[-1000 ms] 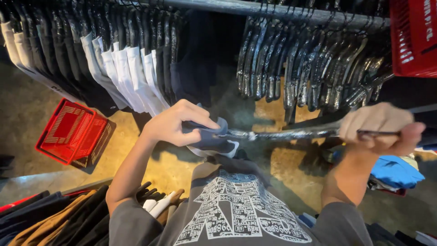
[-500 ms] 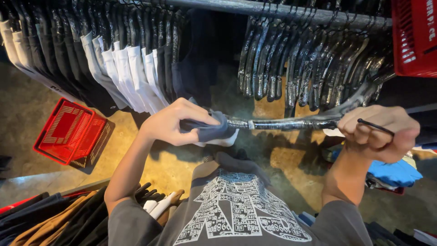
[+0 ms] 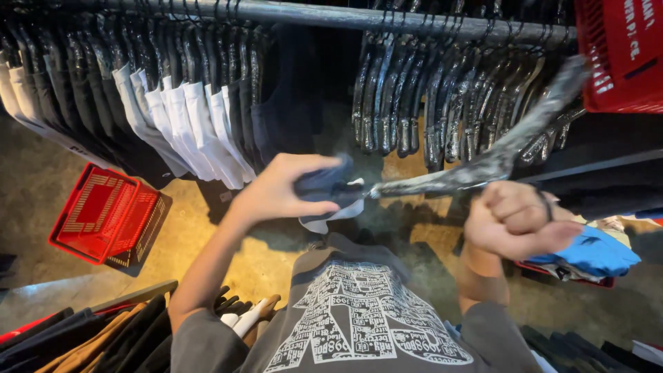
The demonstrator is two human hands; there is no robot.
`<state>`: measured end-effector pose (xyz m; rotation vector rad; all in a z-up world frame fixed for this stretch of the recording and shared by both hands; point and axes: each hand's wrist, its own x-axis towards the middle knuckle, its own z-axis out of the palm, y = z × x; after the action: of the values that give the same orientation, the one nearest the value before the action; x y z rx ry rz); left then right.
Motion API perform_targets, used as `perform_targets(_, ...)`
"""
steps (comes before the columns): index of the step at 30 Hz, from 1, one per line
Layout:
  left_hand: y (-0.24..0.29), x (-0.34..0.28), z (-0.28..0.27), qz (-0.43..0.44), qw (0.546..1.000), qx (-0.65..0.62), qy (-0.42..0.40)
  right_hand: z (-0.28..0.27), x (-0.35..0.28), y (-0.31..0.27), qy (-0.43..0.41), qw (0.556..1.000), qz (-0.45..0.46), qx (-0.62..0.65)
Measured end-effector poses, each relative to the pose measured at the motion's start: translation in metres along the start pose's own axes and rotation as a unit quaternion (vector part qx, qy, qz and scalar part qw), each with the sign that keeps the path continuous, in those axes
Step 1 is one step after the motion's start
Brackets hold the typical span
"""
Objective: The person removes various shirts from a red shopping basket, places them onto hangers, and hangs them on a clothing rack. The person handles multiple shirts of different colors, including black, blue, white, and light green, repeating the process of hanging and organizing them.
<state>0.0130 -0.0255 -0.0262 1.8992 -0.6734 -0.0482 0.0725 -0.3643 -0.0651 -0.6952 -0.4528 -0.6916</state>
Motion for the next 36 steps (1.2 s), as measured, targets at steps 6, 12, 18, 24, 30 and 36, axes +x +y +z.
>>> perform_targets(6, -0.007, 0.019, 0.062, -0.172, 0.966, 0.188, -0.042, 0.015, -0.039, 0.003, -0.038, 0.988, 0.105, -0.106)
perform_targets(12, -0.039, 0.013, 0.056, -0.033, 0.995, 0.035, -0.092, -0.007, 0.042, 0.003, -0.417, 0.798, 0.407, 0.152)
perform_targets(18, -0.024, 0.019, 0.037, -0.040, 0.989, 0.005, -0.144, 0.060, 0.092, -0.019, -0.602, 0.716, 0.352, 0.026)
perform_targets(24, -0.012, 0.005, 0.019, 0.000, 0.996, -0.005, -0.084, 0.005, 0.052, 0.016, -0.572, 0.617, 0.423, -0.338)
perform_targets(30, -0.016, -0.007, 0.009, -0.033, 0.998, -0.056, -0.022, -0.056, 0.042, 0.003, -0.474, 0.669, 0.388, -0.421)
perform_targets(36, -0.028, -0.018, 0.000, -0.074, 0.987, 0.007, 0.140, -0.120, 0.044, -0.035, -0.376, 0.782, 0.236, -0.438)
